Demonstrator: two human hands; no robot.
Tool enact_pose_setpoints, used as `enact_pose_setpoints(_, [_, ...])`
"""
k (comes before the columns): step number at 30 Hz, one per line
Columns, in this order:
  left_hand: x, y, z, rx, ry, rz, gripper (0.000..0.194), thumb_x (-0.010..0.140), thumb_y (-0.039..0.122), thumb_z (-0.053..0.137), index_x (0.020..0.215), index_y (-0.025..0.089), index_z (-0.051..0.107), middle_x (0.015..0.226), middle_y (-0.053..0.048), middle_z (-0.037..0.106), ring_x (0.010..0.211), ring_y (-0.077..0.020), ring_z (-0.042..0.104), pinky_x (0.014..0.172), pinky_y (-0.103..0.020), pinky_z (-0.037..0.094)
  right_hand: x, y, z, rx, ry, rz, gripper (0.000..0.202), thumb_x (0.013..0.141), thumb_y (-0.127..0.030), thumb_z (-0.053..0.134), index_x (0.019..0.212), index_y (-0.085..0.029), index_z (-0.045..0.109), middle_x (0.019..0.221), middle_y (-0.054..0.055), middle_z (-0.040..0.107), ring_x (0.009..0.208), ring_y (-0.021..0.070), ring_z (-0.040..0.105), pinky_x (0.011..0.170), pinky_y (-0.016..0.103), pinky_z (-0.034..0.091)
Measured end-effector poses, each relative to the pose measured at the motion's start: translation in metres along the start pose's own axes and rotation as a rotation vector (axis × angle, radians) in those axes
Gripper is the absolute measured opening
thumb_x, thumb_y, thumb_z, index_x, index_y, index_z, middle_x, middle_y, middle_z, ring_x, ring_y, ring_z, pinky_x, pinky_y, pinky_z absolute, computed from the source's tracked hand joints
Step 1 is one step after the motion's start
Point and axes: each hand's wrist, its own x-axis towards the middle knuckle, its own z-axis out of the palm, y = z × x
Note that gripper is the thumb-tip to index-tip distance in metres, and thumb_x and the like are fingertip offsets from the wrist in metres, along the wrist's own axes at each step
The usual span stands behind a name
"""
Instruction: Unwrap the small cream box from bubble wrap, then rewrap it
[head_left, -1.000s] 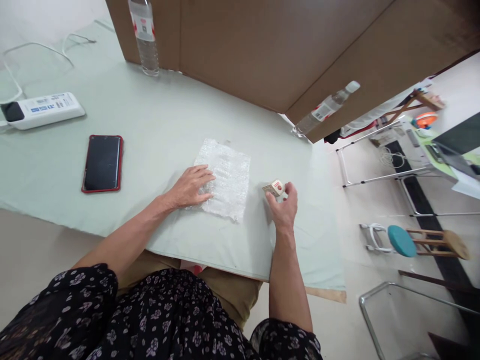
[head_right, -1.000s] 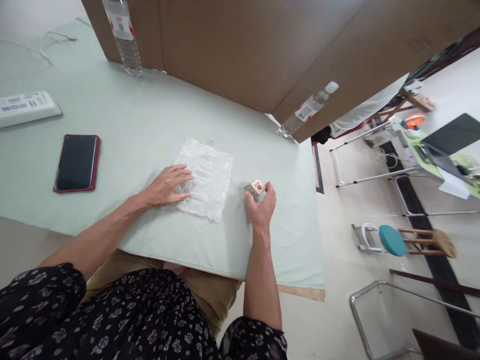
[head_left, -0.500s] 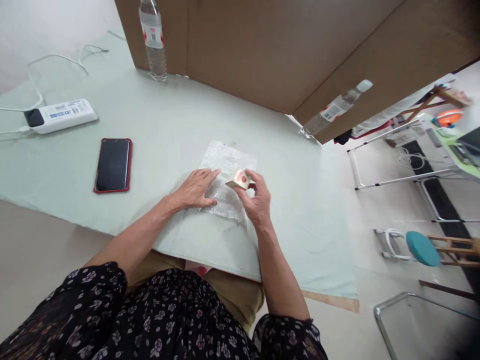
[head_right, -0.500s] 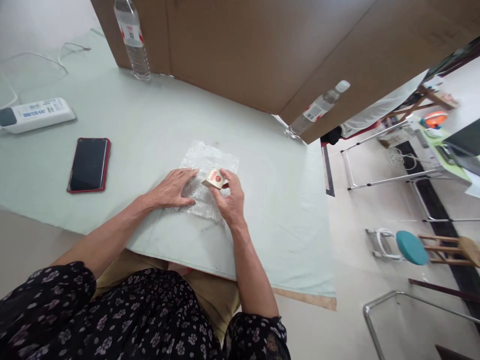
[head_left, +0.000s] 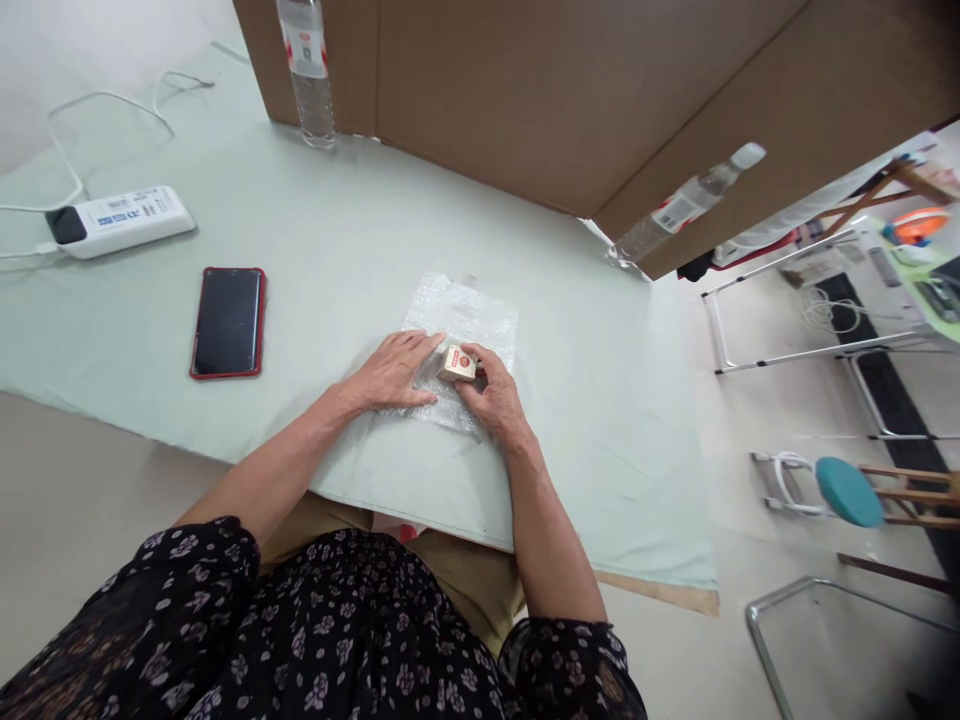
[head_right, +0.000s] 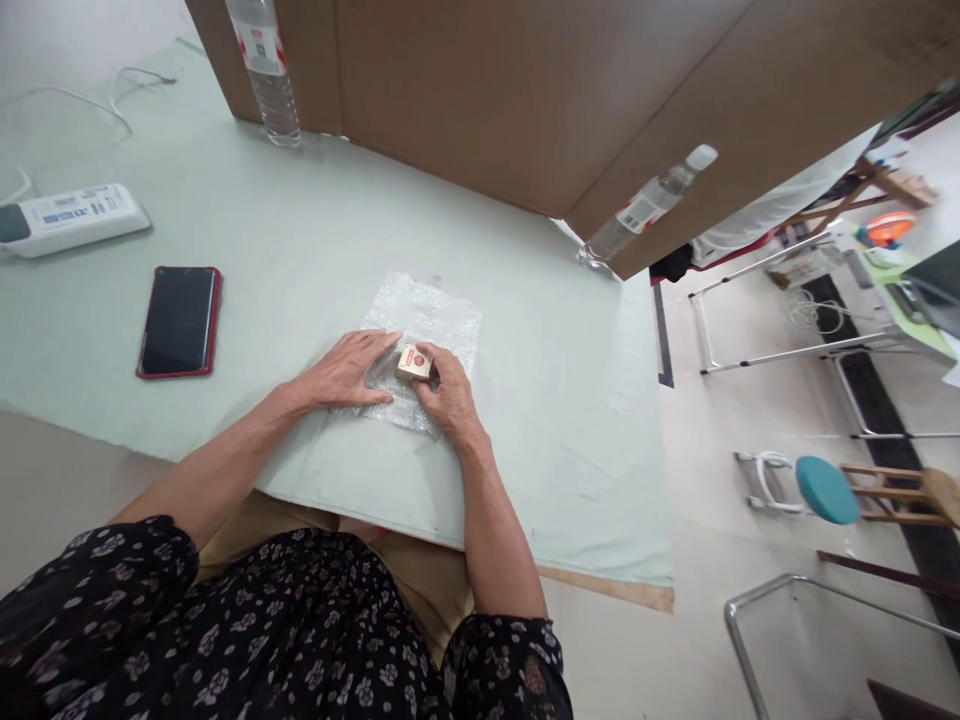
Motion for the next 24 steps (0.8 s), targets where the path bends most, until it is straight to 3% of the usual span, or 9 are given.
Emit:
enact_pose_setpoints(6, [0.0,-0.001,-0.002,-0.008,0.006,0.018,0.092,0.076,0.044,0.073,0.154,0.016,0.032,0.153,-0.019,0.046,0.144,-0.0353,0.04,0.119,-0.051,0.03,0.002,-0.001,0.0,-0.006,-0.017,-0.008,0.054,0.08,-0.017,0.059,0.133,-0.024,0.057,0.132,0.009,0.065,0.118,0.0239,0.063,0.101,0.042,0.052])
enact_pose_setpoints(11, [-0.004,-0.002,-0.004,-0.058,0.056,0.023,0.08,0.08,0.044,0.067,0.15,0.017,0.041,0.15,-0.018,0.051,0.141,-0.0354,0.045,0.118,-0.053,0.034,-0.014,-0.015,-0.018,-0.073,0.042,-0.025,0.061,0.083,-0.029,0.067,0.142,-0.025,0.051,0.147,0.014,0.052,0.136,0.0298,0.05,0.1,0.046,0.054])
enact_pose_setpoints(14, [-0.002,-0.001,-0.007,-0.119,0.192,0.014,0.062,0.082,0.038,0.063,0.139,0.015,0.054,0.141,-0.016,0.059,0.133,-0.0325,0.053,0.114,-0.05,0.04,-0.041,-0.027,-0.033,-0.122,0.121,-0.035,0.043,0.09,-0.033,0.064,0.133,-0.028,0.058,0.13,0.011,0.062,0.121,0.0269,0.061,0.096,0.046,0.055])
enact_pose_setpoints(19, [-0.001,0.012,-0.032,-0.4,0.46,-0.069,0.03,0.086,0.037,0.059,0.105,0.018,0.072,0.095,-0.007,0.072,0.094,-0.0221,0.067,0.091,-0.041,0.056,-0.081,-0.043,-0.027,-0.287,0.006,-0.163,0.033,0.088,-0.031,0.069,0.12,-0.026,0.065,0.121,0.01,0.066,0.112,0.0285,0.062,0.095,0.047,0.05])
enact_pose_setpoints(21, [-0.023,0.027,-0.05,-0.531,0.468,-0.075,0.029,0.089,0.041,0.061,0.104,0.019,0.073,0.085,-0.006,0.07,0.08,-0.0195,0.067,0.078,-0.038,0.058,-0.086,-0.046,-0.017,-0.389,-0.043,-0.168,0.034,0.086,-0.029,0.07,0.12,-0.026,0.065,0.123,0.011,0.066,0.111,0.0303,0.06,0.091,0.047,0.048])
enact_pose_setpoints(24, [-0.103,0.057,-0.081,-0.6,0.29,0.082,0.036,0.09,0.057,0.06,0.101,0.026,0.075,0.076,-0.007,0.068,0.068,-0.0205,0.066,0.064,-0.039,0.058,-0.082,-0.05,-0.005,-0.495,-0.044,-0.163,0.033,0.087,-0.025,0.068,0.12,-0.025,0.065,0.126,0.012,0.065,0.111,0.0315,0.057,0.091,0.047,0.046])
